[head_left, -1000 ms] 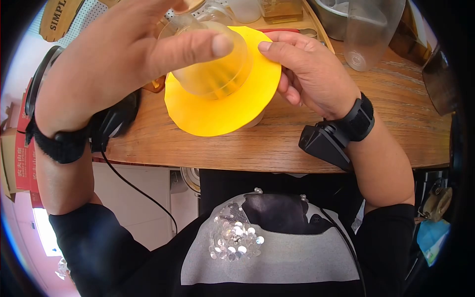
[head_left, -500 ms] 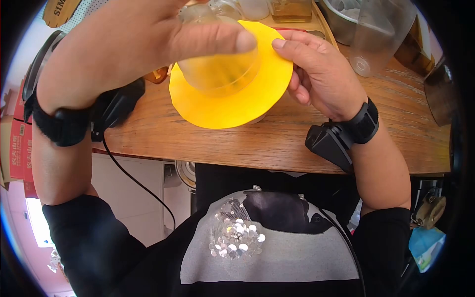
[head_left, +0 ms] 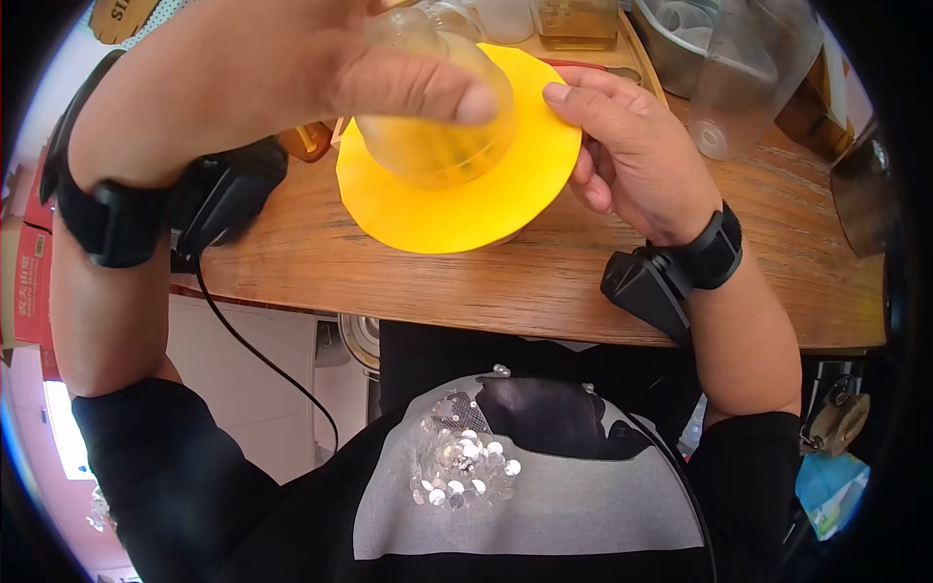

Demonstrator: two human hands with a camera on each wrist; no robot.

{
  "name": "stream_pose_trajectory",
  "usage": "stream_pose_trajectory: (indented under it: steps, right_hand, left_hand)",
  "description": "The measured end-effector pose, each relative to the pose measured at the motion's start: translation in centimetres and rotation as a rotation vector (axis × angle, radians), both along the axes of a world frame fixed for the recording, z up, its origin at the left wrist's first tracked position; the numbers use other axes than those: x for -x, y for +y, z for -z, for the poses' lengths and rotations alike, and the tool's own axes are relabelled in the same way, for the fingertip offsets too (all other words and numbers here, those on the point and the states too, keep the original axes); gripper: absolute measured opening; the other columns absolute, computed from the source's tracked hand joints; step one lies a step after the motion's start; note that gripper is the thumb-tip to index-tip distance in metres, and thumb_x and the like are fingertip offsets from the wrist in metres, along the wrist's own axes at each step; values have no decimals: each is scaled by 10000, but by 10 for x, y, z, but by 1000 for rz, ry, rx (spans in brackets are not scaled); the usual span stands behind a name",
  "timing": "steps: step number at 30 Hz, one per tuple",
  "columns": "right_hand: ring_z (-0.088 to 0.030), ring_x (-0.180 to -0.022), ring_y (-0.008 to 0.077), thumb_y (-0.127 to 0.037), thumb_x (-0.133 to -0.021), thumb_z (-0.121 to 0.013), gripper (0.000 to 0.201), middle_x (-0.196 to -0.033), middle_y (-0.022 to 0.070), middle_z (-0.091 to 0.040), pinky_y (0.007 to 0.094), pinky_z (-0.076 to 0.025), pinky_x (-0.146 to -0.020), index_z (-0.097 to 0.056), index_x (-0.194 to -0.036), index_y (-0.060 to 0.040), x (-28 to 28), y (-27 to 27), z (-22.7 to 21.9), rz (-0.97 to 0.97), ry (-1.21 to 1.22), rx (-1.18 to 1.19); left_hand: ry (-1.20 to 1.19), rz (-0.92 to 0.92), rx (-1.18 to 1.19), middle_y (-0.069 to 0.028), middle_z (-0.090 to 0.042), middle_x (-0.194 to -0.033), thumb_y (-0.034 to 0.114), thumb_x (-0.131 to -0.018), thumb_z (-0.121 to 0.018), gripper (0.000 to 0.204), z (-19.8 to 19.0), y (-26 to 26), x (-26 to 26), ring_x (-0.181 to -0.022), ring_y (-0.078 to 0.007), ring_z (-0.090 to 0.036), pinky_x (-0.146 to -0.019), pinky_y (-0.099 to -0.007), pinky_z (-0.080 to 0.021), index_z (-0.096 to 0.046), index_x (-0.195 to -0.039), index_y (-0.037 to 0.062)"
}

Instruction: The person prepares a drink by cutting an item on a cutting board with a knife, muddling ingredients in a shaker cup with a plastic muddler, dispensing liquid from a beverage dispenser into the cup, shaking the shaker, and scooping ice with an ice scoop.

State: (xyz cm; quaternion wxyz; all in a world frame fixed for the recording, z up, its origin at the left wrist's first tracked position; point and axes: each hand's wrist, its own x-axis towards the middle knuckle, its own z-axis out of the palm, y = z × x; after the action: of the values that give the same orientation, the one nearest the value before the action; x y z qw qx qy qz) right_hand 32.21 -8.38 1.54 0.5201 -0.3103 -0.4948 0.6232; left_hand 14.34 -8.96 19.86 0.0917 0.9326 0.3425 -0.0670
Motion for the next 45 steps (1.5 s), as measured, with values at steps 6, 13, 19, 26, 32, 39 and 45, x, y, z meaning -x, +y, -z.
stream_pose_trajectory:
  steps: [6,13,19,26,32,39,45]
  right_hand:
    - [-471,-411,30,-254,-956,-524,325,-607,-13,-564,155,-394,-394,-585,-1131,13,0,0,-1,-16,2,-12]
    - [-474,-411,33,-252,-955,-524,335,-602,-14,-564,159,-394,-393,-576,-1146,18,0,0,-2,-16,4,-5]
    - [-468,-410,34,-252,-954,-525,350,-603,-13,-562,161,-390,-392,-569,-1168,21,1,1,0,-6,6,-9]
    - [-469,-419,32,-255,-952,-529,369,-606,-15,-561,155,-389,-398,-565,-1189,25,3,-1,-3,9,-25,-14]
    - [-467,-422,27,-254,-955,-523,367,-611,-12,-563,153,-390,-401,-570,-1188,25,2,0,0,29,-26,-17]
    - [-468,-422,26,-242,-956,-522,359,-612,-10,-565,154,-393,-401,-566,-1193,23,2,0,-2,9,-27,-23]
    - [-469,-425,24,-272,-953,-520,375,-631,-8,-573,158,-388,-400,-571,-1178,24,0,9,-6,29,-58,-12]
  left_hand:
    - [74,43,-274,-163,-621,-1066,392,-873,-654,501,38,41,26,-977,-314,-630,-881,-312,-507,-544,-1187,17]
    - [331,82,24,-262,-475,-1277,473,-807,-697,911,-7,2,-4,-1147,-339,-544,-947,-356,-467,-232,-1412,-25]
    - [217,-164,-186,-215,-522,-1234,400,-855,-671,698,26,18,6,-1110,-316,-567,-904,-332,-488,-361,-1322,-14]
    - [135,395,-224,-161,-542,-1226,267,-867,-670,489,29,46,28,-1127,-279,-550,-904,-313,-489,-490,-1250,22]
    - [180,47,-229,-287,-497,-1259,566,-856,-581,864,5,6,3,-963,-363,-617,-847,-387,-514,-315,-1374,-72]
    - [-1,268,-5,-128,-533,-1235,35,-716,-742,610,30,50,32,-1163,-264,-524,-996,-302,-438,-482,-1267,58]
    - [16,489,-295,-130,-511,-1277,166,-772,-746,650,33,47,28,-1112,-282,-558,-973,-323,-450,-440,-1334,51]
